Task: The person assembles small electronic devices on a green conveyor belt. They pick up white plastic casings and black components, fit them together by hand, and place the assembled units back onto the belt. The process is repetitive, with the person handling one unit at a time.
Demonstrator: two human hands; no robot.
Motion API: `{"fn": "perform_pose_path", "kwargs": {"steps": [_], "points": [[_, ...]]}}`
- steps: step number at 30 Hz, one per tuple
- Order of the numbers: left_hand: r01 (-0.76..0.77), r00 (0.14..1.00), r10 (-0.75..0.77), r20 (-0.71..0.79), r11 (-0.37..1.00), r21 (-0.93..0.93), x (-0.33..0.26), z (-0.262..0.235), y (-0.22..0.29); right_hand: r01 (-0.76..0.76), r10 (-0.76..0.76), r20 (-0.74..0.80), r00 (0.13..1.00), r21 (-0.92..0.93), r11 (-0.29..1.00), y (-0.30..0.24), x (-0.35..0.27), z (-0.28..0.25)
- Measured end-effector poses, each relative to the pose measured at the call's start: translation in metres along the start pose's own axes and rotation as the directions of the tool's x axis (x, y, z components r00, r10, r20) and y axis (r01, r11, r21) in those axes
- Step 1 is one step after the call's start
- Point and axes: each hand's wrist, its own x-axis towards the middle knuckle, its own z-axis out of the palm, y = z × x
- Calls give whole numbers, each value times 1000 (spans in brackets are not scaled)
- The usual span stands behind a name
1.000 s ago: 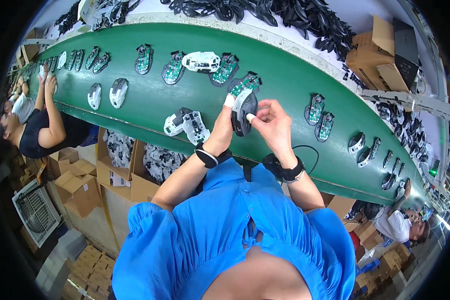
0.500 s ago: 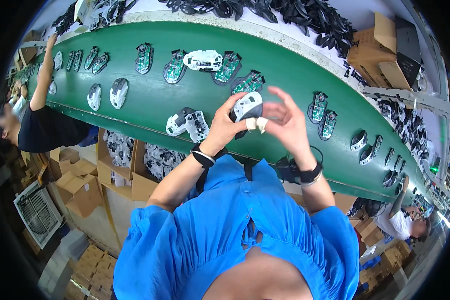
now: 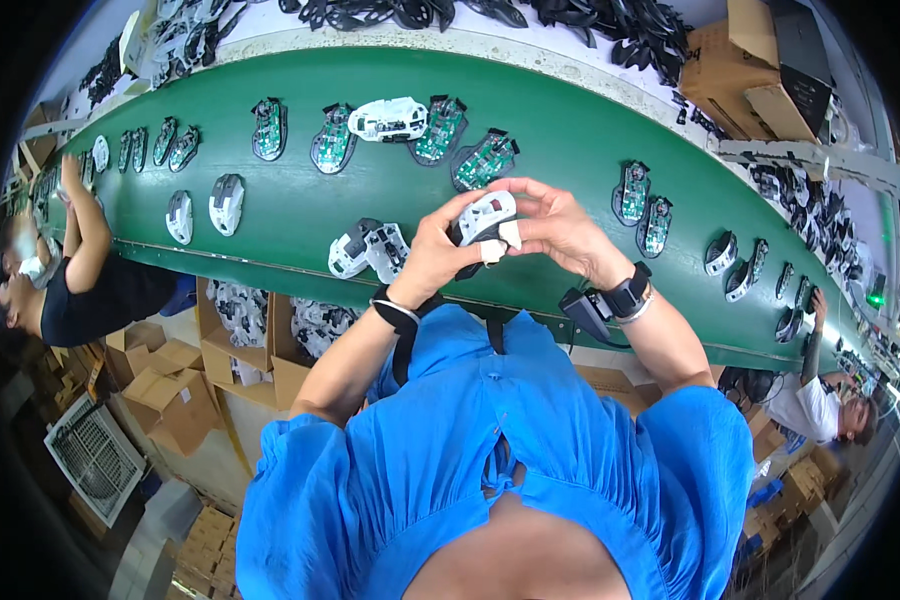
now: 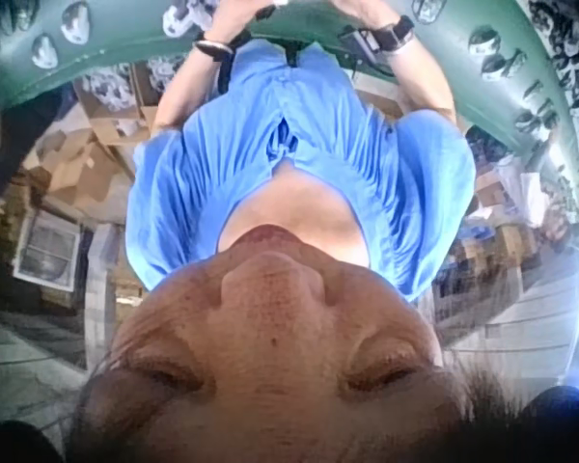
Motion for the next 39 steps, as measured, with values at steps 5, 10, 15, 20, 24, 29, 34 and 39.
{"fn": "perform_pose_path", "kwargs": {"steps": [5, 10, 15, 20, 24, 29, 34, 39], "points": [[-104, 993, 110, 53, 990, -96, -11, 10, 48, 348, -349, 54, 936, -302, 887, -18, -26, 24], [-210, 978, 210, 3, 977, -24, -38, 17, 53, 346, -345, 34, 938, -172, 922, -8, -53, 47], [31, 990, -13, 139, 991, -129, -6, 8, 16, 72, -61, -125, 990, 85, 994, 10, -21, 8], [29, 951, -164, 261, 890, 454, -7, 2, 33, 180, -189, 19, 982, -415, 892, 0, -25, 4], [-60, 941, -181, 285, 740, 669, -18, 3, 22, 313, -339, 186, 922, -873, 374, 21, -29, 10], [60, 819, -379, 431, 804, 592, -22, 5, -13, 220, -356, -15, 934, -762, 609, 72, -49, -1], [-17, 862, -365, 351, 672, 740, -6, 19, 6, 196, -393, -124, 911, -709, 678, 63, -53, -16], [-18, 850, -405, 338, 618, 786, -1, 18, 5, 146, -392, -122, 912, -797, 586, 70, -54, -10]]}}
